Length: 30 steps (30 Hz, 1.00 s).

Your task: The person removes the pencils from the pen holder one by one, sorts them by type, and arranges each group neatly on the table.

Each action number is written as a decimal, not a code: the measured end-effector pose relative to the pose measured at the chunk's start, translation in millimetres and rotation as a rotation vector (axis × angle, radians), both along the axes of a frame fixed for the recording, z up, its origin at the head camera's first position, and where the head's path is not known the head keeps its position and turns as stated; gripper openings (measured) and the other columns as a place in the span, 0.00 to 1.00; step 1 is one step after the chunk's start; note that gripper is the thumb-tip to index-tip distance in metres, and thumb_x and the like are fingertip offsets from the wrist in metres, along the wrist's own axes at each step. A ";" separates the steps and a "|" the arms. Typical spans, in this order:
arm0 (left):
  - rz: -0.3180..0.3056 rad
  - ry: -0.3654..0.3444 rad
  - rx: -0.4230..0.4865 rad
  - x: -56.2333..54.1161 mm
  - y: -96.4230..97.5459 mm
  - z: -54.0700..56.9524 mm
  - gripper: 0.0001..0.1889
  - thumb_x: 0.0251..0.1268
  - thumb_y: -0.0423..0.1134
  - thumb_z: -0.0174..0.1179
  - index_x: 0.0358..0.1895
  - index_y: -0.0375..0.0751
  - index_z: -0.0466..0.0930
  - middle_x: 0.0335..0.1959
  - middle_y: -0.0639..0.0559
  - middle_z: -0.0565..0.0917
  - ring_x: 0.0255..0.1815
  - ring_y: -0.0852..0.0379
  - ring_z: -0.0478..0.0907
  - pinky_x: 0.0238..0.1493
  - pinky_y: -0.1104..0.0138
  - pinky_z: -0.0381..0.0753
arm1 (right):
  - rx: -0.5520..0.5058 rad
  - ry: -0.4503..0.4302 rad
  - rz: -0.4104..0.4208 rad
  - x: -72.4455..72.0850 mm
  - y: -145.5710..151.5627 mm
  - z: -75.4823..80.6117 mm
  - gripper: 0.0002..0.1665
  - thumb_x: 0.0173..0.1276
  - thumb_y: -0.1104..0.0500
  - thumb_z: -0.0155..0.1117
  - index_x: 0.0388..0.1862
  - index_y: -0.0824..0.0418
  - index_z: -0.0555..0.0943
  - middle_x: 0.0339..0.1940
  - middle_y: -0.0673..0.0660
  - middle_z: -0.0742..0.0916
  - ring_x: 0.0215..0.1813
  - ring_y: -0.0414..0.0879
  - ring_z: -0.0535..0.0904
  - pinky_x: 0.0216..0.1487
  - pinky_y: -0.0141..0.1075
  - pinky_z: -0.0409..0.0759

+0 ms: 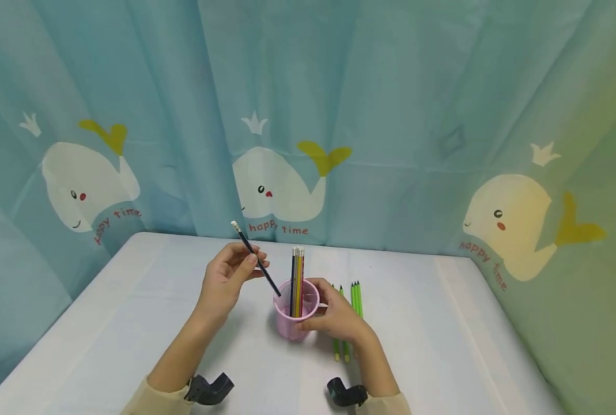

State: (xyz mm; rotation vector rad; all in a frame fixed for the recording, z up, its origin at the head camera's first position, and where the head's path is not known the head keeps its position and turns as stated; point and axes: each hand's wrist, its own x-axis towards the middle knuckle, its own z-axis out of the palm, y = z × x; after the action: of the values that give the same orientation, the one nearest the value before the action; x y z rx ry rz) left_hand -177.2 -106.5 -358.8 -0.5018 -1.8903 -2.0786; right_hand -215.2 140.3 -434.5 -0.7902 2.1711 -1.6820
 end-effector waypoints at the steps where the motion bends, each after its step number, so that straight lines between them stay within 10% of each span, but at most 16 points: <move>1: -0.014 -0.012 0.010 0.6 -1.8 0.0 0.12 0.75 0.35 0.56 0.53 0.29 0.73 0.47 0.39 0.82 0.47 0.52 0.84 0.49 0.60 0.87 | -0.001 0.001 -0.008 0.2 0.8 -0.1 0.47 0.48 0.63 0.81 0.67 0.57 0.69 0.63 0.58 0.79 0.66 0.57 0.75 0.66 0.53 0.76; 11: -0.135 -0.317 0.017 0.9 -41.2 -7.0 0.19 0.75 0.36 0.56 0.64 0.38 0.68 0.45 0.51 0.84 0.46 0.53 0.85 0.48 0.58 0.87 | -0.012 -0.015 -0.007 0.8 3.4 -1.9 0.47 0.49 0.64 0.81 0.67 0.57 0.69 0.64 0.59 0.79 0.67 0.57 0.74 0.65 0.50 0.78; 30: -0.160 -0.429 -0.104 -13.9 -60.6 -26.8 0.22 0.72 0.31 0.55 0.67 0.35 0.67 0.46 0.49 0.83 0.43 0.53 0.84 0.45 0.58 0.88 | -0.007 -0.005 -0.002 -0.8 5.4 1.5 0.47 0.49 0.62 0.81 0.68 0.57 0.68 0.64 0.59 0.78 0.67 0.58 0.74 0.65 0.50 0.78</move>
State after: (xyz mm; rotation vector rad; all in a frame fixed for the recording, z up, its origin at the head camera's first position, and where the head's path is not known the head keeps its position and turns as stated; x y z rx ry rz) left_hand -191.1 -167.1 -385.6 -0.2478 -2.2680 -2.3482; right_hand -216.0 145.7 -433.0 -0.7852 2.1648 -1.6923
